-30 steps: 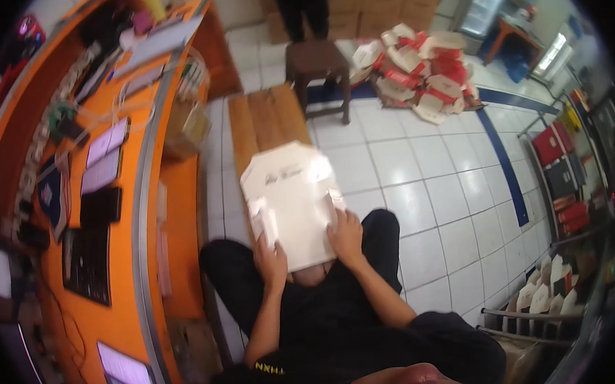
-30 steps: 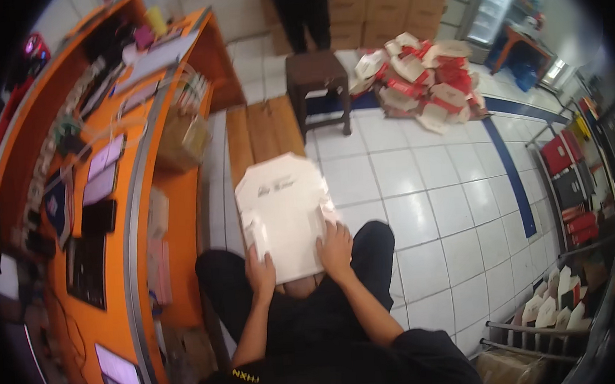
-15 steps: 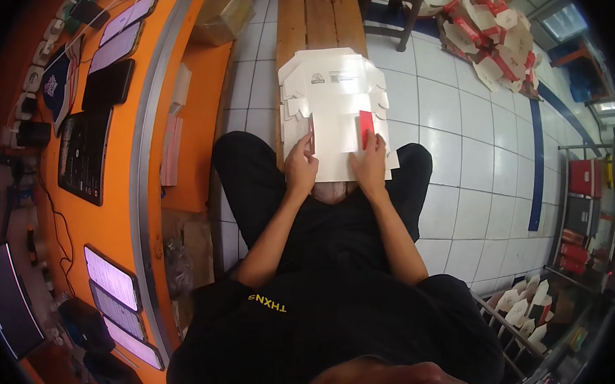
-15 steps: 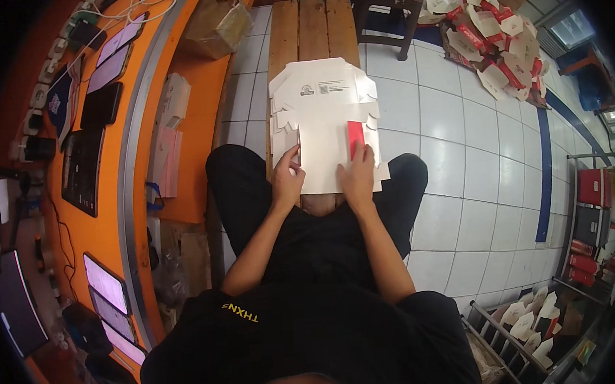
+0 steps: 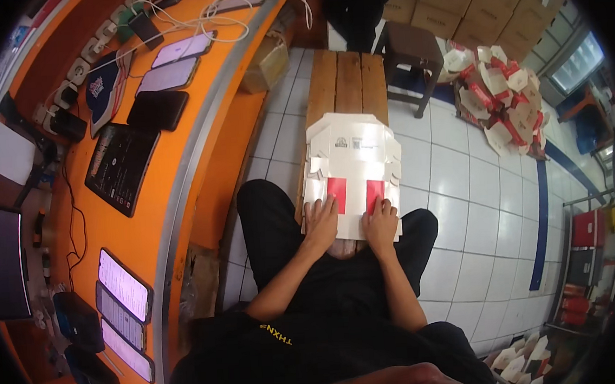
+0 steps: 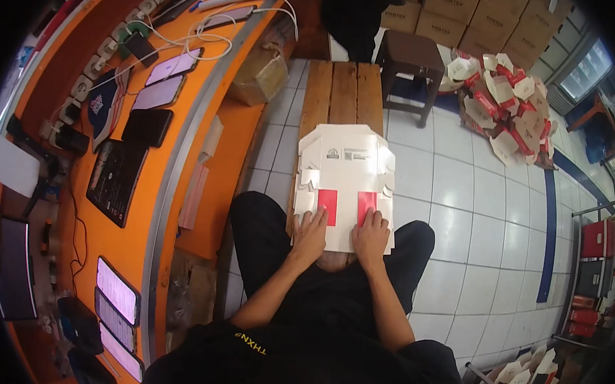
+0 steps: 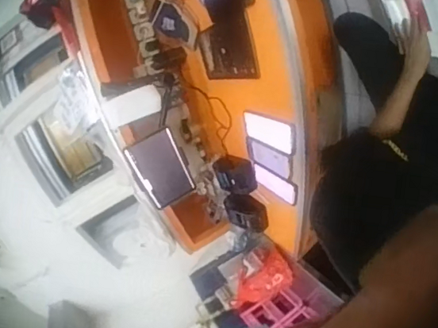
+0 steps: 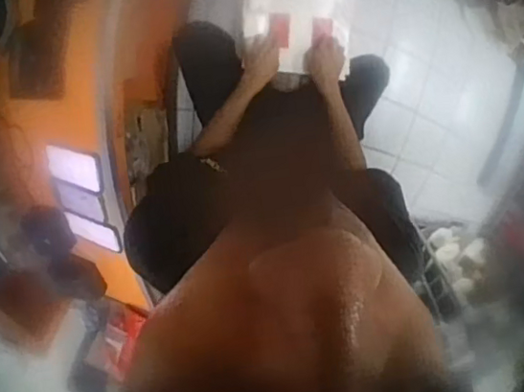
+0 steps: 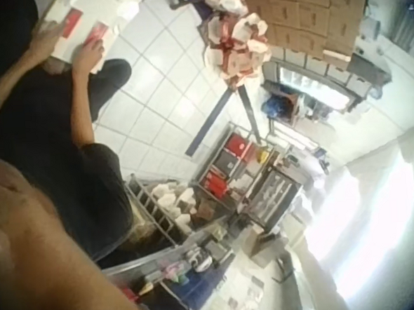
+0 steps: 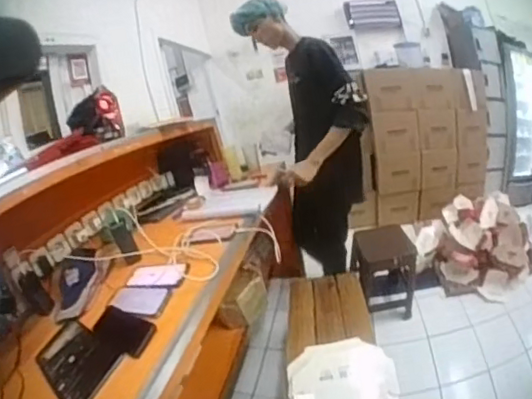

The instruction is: The person assembles cardboard food boxes by hand while sitting, folding the edges and securing them to form the box structure before placing the finished boxes aside.

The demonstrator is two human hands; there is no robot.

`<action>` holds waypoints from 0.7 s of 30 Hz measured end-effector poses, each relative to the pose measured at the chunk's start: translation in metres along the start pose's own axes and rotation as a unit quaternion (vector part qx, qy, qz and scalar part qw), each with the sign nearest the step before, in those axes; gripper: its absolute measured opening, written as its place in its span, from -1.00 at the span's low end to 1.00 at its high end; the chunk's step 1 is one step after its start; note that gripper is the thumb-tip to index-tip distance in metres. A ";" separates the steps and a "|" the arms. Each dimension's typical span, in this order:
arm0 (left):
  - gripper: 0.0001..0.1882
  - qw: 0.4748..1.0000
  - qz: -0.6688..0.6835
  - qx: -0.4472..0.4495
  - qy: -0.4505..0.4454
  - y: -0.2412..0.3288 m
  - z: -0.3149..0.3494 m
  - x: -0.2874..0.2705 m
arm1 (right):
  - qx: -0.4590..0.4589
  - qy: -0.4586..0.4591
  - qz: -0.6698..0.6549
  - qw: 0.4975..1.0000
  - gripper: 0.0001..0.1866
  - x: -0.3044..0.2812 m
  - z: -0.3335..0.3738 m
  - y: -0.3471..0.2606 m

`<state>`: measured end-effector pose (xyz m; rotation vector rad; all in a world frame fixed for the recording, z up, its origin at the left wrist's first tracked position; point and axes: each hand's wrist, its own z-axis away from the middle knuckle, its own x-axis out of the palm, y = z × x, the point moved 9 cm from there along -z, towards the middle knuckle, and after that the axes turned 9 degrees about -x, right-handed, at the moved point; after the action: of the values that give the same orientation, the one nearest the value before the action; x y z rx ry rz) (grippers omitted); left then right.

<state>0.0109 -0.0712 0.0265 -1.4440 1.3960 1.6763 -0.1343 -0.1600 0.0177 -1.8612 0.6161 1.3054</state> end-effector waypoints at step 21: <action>-0.68 0.610 0.690 -0.301 -0.248 0.026 -0.069 0.115 | 0.176 0.108 -0.085 0.975 -0.46 -0.061 0.046 0.043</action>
<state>-0.0188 -0.1697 -0.0644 0.4157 1.6969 3.3202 -0.2145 -0.1505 0.0530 -1.7279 0.7315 0.8274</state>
